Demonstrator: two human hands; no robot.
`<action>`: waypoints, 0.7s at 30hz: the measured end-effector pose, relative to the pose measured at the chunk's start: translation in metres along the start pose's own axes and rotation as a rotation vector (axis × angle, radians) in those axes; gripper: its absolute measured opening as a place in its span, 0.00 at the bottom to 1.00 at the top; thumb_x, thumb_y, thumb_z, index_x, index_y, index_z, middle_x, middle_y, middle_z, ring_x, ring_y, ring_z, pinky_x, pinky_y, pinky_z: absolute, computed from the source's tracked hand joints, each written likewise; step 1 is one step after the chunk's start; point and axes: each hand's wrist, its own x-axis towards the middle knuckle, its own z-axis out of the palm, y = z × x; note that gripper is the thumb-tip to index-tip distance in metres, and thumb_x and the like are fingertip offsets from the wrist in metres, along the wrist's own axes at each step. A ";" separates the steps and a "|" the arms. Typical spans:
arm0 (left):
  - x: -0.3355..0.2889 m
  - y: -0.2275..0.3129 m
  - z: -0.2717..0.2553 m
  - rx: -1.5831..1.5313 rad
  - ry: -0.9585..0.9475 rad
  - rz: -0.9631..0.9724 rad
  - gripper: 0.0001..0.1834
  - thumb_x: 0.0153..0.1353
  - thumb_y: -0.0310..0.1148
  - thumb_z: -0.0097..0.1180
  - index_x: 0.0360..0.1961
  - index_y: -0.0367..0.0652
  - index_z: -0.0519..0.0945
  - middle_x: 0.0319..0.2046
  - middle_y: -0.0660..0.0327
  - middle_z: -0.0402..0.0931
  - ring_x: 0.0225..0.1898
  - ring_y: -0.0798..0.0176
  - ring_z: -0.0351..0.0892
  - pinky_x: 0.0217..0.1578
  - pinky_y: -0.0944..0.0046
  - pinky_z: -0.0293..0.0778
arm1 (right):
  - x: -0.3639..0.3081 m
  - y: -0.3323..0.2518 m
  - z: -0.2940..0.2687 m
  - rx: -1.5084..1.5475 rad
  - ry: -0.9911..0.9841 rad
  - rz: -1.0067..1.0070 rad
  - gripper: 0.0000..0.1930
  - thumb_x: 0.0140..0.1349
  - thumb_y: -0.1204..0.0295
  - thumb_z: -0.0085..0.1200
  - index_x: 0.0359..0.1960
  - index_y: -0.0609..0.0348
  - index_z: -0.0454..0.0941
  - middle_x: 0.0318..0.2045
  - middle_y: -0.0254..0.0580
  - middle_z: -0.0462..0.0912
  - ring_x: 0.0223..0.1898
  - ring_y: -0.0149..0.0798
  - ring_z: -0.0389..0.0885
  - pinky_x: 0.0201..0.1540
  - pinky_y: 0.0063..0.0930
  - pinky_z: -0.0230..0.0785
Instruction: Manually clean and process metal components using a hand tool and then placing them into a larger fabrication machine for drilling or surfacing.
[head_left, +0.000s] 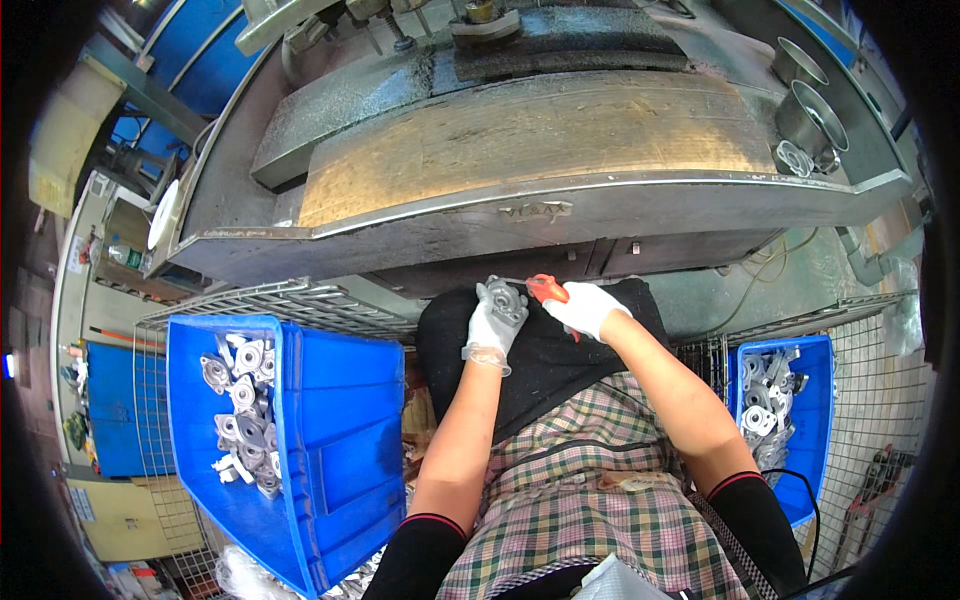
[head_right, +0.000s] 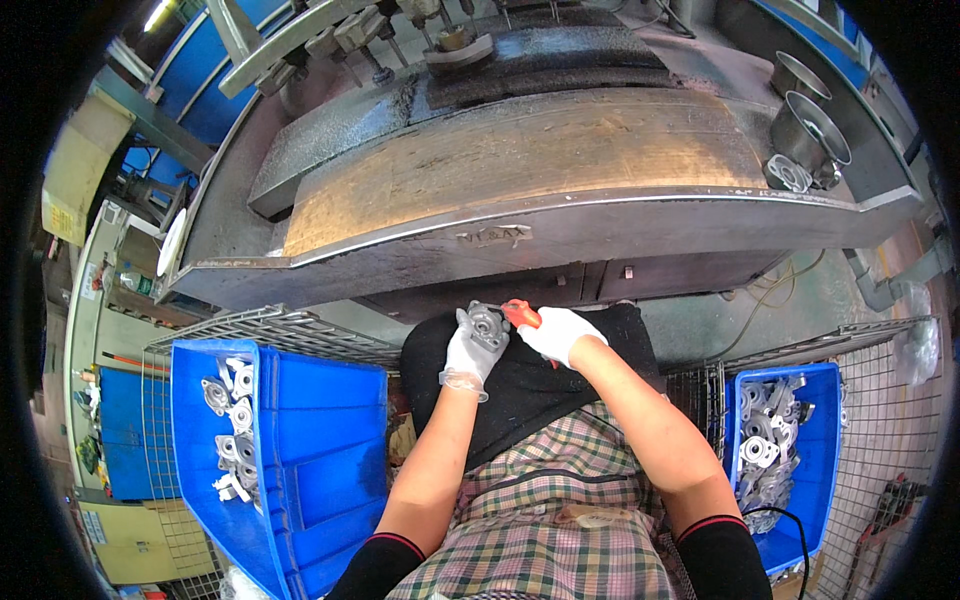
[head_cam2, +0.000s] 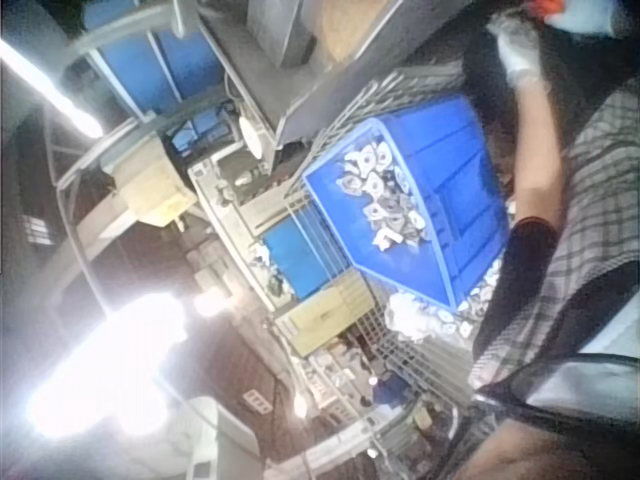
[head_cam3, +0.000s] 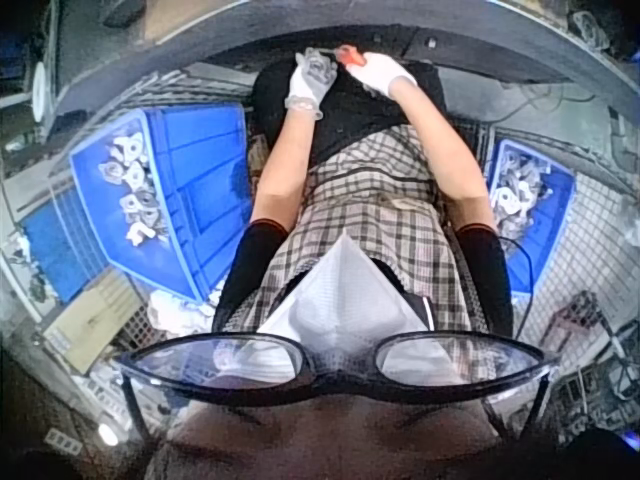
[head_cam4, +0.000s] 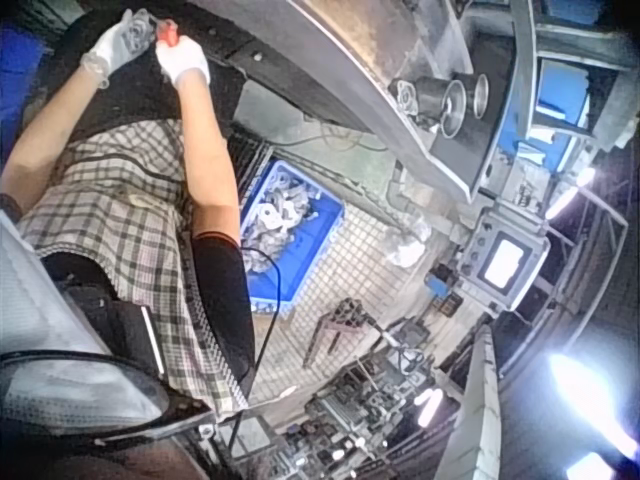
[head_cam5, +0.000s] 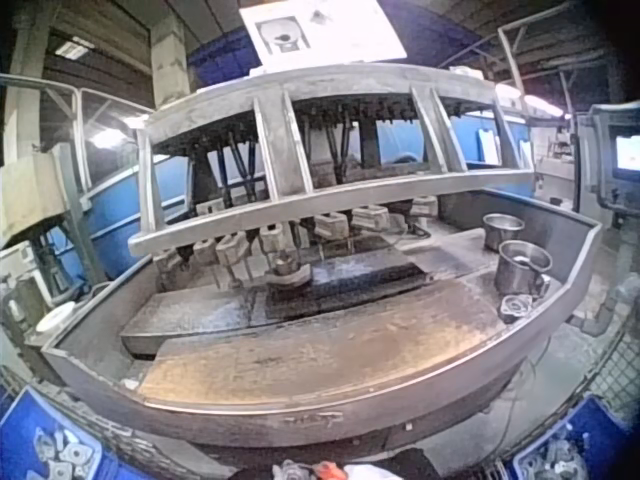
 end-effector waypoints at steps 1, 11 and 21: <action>-0.001 0.001 -0.004 0.002 -0.048 0.012 0.21 0.66 0.61 0.42 0.49 0.62 0.76 0.47 0.59 0.77 0.46 0.48 0.74 0.45 0.51 0.70 | -0.001 -0.004 -0.001 0.019 -0.040 0.019 0.24 0.61 0.49 0.48 0.34 0.62 0.77 0.27 0.51 0.83 0.33 0.51 0.83 0.40 0.40 0.73; 0.011 0.005 -0.019 -0.193 -0.296 -0.021 0.21 0.67 0.58 0.42 0.44 0.58 0.78 0.38 0.64 0.78 0.44 0.55 0.75 0.50 0.51 0.69 | -0.036 -0.012 -0.011 -0.234 -0.029 0.018 0.25 0.62 0.48 0.46 0.41 0.60 0.76 0.38 0.53 0.82 0.44 0.54 0.80 0.49 0.43 0.71; 0.005 0.003 -0.014 -0.075 -0.184 0.051 0.24 0.65 0.59 0.44 0.46 0.53 0.78 0.40 0.60 0.80 0.44 0.52 0.78 0.48 0.49 0.74 | -0.062 -0.016 -0.013 -0.344 -0.060 0.033 0.24 0.62 0.50 0.44 0.44 0.60 0.75 0.42 0.53 0.81 0.46 0.55 0.79 0.51 0.43 0.70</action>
